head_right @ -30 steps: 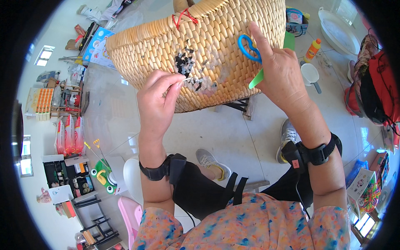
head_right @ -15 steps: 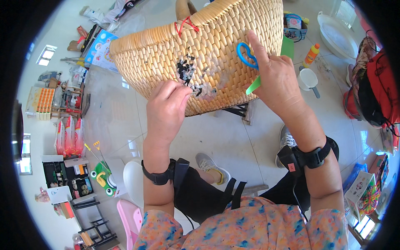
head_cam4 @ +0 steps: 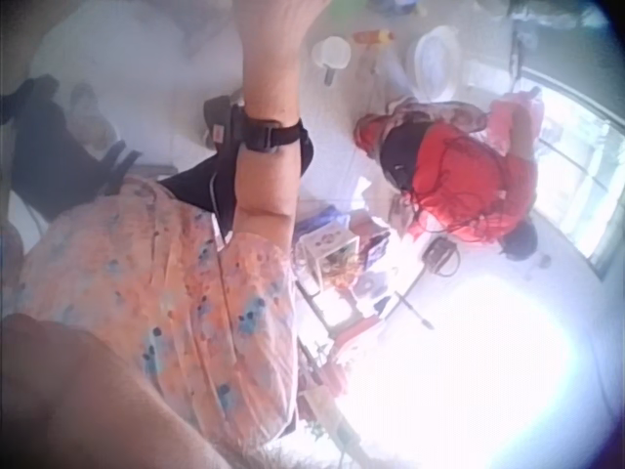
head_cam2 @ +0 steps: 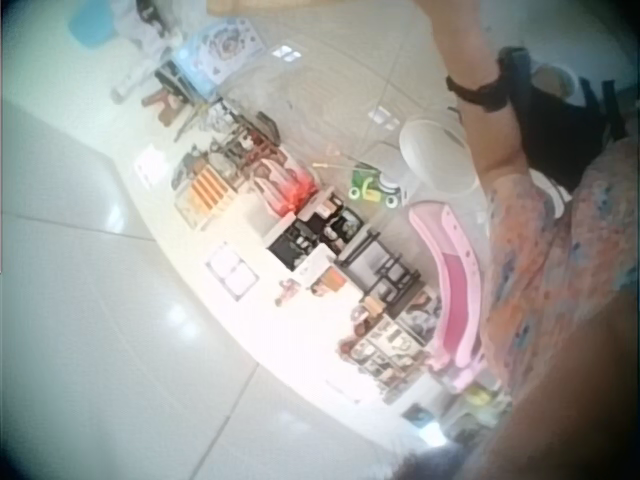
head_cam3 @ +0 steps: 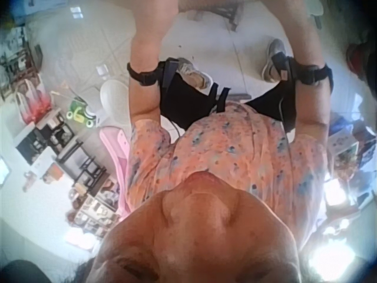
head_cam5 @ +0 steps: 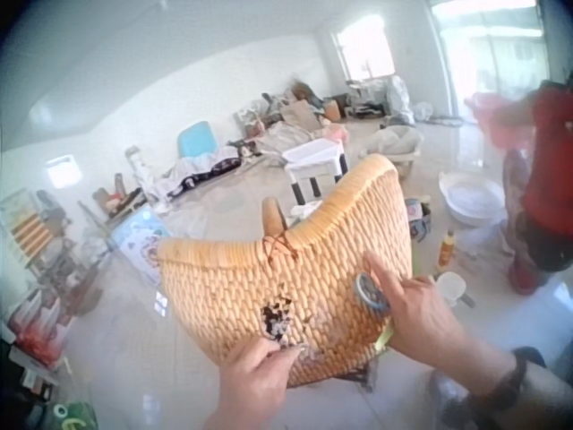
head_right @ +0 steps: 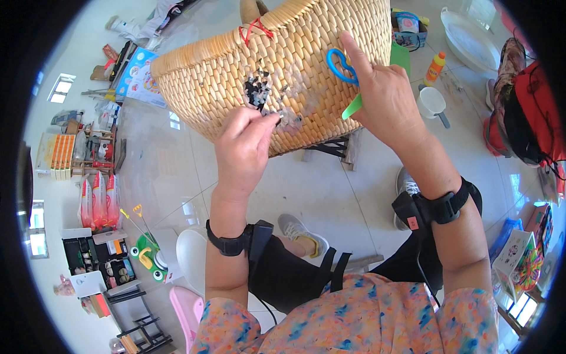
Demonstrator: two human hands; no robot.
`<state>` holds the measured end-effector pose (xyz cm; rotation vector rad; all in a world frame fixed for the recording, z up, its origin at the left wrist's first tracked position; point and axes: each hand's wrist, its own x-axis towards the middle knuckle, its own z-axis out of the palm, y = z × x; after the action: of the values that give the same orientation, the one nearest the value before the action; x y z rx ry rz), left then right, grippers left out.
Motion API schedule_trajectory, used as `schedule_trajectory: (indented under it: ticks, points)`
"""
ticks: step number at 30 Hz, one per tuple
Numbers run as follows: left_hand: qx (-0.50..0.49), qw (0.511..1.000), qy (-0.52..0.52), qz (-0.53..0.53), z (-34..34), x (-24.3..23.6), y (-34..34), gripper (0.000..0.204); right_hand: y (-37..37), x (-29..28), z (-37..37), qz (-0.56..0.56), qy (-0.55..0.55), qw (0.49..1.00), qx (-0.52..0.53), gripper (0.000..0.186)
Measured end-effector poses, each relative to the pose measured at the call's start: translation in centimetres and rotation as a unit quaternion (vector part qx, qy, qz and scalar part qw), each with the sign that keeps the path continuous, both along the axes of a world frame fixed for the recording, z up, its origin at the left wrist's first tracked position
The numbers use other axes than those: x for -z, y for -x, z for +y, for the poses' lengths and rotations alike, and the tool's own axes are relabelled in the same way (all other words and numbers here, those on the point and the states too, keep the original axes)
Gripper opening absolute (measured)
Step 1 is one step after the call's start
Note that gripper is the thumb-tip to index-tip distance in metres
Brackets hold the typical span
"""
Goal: The person repairs a woven basket by using a pair of scissors to cut and pull out damaged sections of the weave and then applies glue and replacement material by hand to the basket's side.
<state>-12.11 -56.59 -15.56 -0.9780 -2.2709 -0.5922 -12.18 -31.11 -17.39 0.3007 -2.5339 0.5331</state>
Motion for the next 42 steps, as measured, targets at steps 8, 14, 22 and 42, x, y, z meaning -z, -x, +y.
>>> schedule_trajectory:
  ticks: [8, 14, 22, 42]
  points:
    - [-0.014, 1.0, 0.005, 0.015, 0.1, -0.01, 0.19, 0.017, -0.09, -0.2, -0.02, -0.017, -0.003, 1.0, 0.008, 0.123]
    - [-0.043, 0.999, -0.014, 0.02, 0.68, -0.44, 0.03, 0.016, -0.31, -0.63, -0.13, -0.036, -0.013, 0.999, 0.017, 0.122]
    - [-0.041, 0.999, -0.013, 0.023, 0.52, -0.63, 0.19, 0.018, -0.27, -0.68, -0.08, -0.058, -0.02, 0.998, 0.019, 0.122]
    - [-0.021, 0.999, -0.022, 0.019, 0.12, -0.29, 0.33, 0.016, -0.1, -0.35, 0.03, -0.032, -0.004, 0.999, 0.012, 0.123]
